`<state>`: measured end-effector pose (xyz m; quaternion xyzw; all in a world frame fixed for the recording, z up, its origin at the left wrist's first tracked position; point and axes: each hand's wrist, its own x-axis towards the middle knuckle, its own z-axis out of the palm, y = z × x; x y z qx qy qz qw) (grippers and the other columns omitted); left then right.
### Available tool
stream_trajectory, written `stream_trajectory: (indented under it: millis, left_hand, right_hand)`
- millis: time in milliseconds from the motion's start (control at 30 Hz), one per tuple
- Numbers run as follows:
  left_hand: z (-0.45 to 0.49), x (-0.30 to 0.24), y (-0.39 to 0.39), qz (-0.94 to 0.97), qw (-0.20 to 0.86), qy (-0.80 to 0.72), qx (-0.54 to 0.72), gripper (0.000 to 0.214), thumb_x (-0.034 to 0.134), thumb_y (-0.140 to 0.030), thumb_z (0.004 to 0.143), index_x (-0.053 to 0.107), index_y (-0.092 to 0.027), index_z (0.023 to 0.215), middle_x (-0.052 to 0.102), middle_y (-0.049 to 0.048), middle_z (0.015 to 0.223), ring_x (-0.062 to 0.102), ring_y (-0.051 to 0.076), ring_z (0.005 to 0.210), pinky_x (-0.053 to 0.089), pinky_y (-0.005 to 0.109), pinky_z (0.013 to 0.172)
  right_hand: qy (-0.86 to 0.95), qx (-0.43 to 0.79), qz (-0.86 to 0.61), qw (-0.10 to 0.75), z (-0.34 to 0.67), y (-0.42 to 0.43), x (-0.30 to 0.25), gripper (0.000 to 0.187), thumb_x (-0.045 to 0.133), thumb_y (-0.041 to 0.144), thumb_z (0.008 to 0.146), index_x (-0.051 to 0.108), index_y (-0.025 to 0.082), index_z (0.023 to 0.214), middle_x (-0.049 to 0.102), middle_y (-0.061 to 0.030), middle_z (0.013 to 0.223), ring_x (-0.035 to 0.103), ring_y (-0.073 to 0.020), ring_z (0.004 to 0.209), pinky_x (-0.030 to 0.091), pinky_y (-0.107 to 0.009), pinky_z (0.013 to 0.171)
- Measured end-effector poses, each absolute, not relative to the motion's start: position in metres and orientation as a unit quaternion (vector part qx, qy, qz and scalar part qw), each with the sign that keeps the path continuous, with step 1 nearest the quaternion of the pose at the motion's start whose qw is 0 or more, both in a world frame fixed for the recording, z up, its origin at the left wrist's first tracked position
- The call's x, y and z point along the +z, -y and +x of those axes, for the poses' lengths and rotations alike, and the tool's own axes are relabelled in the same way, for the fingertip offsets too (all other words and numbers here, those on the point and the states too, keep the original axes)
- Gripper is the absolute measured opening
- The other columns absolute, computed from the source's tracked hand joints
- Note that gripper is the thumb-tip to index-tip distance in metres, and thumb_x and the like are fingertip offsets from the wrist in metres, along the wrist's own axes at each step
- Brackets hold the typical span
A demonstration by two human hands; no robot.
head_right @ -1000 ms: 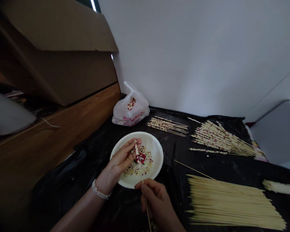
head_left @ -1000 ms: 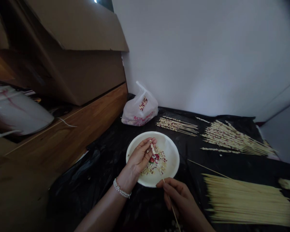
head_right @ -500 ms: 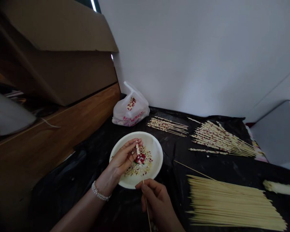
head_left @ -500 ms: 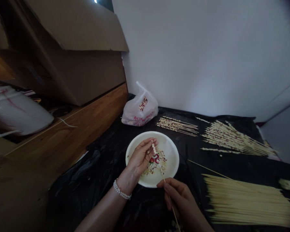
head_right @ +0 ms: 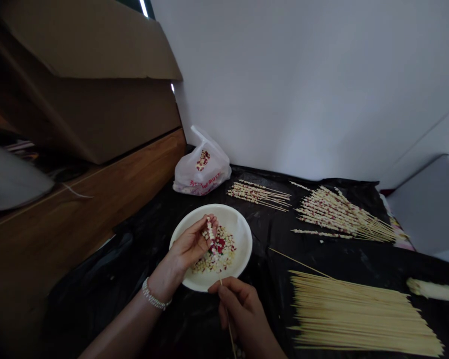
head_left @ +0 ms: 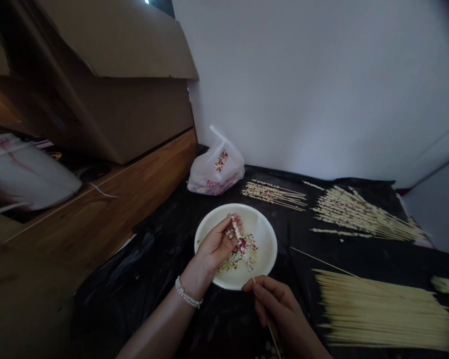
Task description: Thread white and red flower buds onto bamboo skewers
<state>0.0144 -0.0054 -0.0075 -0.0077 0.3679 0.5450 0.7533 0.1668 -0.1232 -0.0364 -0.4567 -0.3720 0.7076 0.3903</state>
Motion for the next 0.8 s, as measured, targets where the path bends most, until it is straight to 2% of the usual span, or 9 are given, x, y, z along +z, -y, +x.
stream_trajectory:
  millis: [100,233,300,533,800]
  left_hand:
    - [0.013,-0.010,0.006,0.021,0.746,-0.383,0.545,0.008,0.071,-0.011,0.085,0.073,-0.015,0.091,0.075,0.0053,0.085,0.069,0.015,0.079,0.055,0.024,0.078]
    - [0.010,-0.017,0.006,0.064,0.739,-0.390,0.545,0.015,0.075,-0.011,0.080,0.074,-0.016,0.095,0.075,0.0086,0.102,0.067,0.022,0.104,0.052,0.032,0.094]
    - [0.010,-0.019,0.006,0.077,0.739,-0.389,0.545,0.016,0.075,-0.012,0.080,0.074,-0.017,0.095,0.075,0.0091,0.104,0.066,0.024,0.107,0.052,0.034,0.094]
    - [0.014,-0.018,0.006,0.079,0.736,-0.399,0.542,0.011,0.070,-0.008,0.083,0.073,-0.015,0.090,0.075,0.0091,0.089,0.069,0.020,0.087,0.053,0.026,0.076]
    - [0.013,-0.015,0.006,0.021,0.757,-0.373,0.536,0.013,0.062,-0.010,0.090,0.073,-0.016,0.093,0.074,0.0061,0.088,0.068,0.015,0.078,0.053,0.024,0.076]
  right_hand:
    - [0.361,0.710,-0.461,0.392,0.167,0.124,-0.038,0.049,0.074,0.065,0.079,0.074,0.016,0.083,0.045,0.0083,0.044,0.027,-0.0066,0.041,0.014,-0.023,0.045]
    - [0.361,0.711,-0.449,0.404,0.166,0.124,-0.044,0.045,0.073,0.062,0.082,0.074,0.017,0.084,0.043,0.0088,0.043,0.025,-0.0074,0.043,0.013,-0.024,0.047]
    - [0.367,0.704,-0.445,0.416,0.166,0.124,-0.046,0.043,0.072,0.060,0.084,0.074,0.017,0.083,0.042,0.0084,0.044,0.026,-0.0080,0.044,0.014,-0.025,0.048]
    - [0.372,0.695,-0.461,0.408,0.167,0.124,-0.040,0.044,0.072,0.061,0.083,0.074,0.017,0.084,0.042,0.0077,0.044,0.026,-0.0092,0.045,0.014,-0.025,0.048]
    - [0.374,0.685,-0.471,0.412,0.169,0.121,-0.035,0.049,0.072,0.064,0.083,0.075,0.016,0.091,0.047,0.0077,0.045,0.031,-0.0073,0.041,0.017,-0.021,0.044]
